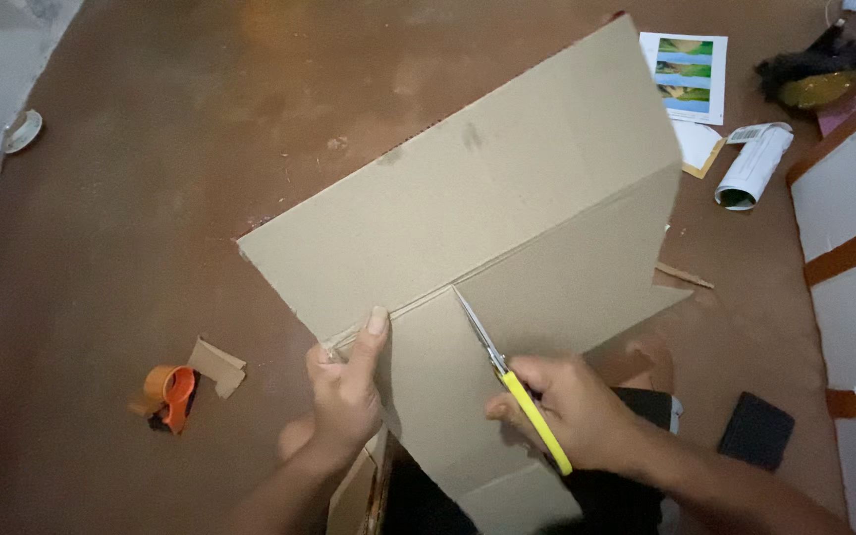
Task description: The person cuts a large piece of cardboard with scissors, then folds and assembles it into a rectangular box. They secure the box's seams and flaps using a tape dispenser and adhesive tape.
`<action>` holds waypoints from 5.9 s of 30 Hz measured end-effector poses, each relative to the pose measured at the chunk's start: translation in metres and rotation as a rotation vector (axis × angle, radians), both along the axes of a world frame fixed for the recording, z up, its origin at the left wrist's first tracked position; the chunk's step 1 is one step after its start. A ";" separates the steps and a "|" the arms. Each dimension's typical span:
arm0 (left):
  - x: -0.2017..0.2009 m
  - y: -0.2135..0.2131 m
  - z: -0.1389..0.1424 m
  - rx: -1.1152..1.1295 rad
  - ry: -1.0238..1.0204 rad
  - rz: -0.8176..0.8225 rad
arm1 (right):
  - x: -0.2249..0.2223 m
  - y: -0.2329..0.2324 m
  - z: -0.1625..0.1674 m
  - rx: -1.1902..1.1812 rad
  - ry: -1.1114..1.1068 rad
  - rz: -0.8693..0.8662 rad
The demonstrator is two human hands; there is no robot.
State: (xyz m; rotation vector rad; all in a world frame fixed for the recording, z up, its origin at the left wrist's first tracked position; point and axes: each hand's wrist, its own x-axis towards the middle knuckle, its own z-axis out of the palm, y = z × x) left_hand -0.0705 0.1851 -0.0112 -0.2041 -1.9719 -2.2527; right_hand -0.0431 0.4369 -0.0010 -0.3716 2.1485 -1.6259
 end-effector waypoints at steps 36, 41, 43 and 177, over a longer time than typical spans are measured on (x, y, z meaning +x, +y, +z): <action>0.009 0.012 -0.005 -0.069 -0.040 0.048 | -0.022 -0.012 0.052 0.151 -0.118 -0.040; 0.005 0.013 -0.002 -0.042 -0.014 0.067 | -0.029 -0.011 0.056 0.354 -0.024 -0.003; 0.003 0.015 -0.002 -0.058 -0.009 0.046 | -0.028 -0.011 0.052 0.297 0.196 -0.041; -0.182 -0.064 -0.058 0.622 -0.029 0.068 | -0.210 0.104 -0.160 0.790 0.485 -0.549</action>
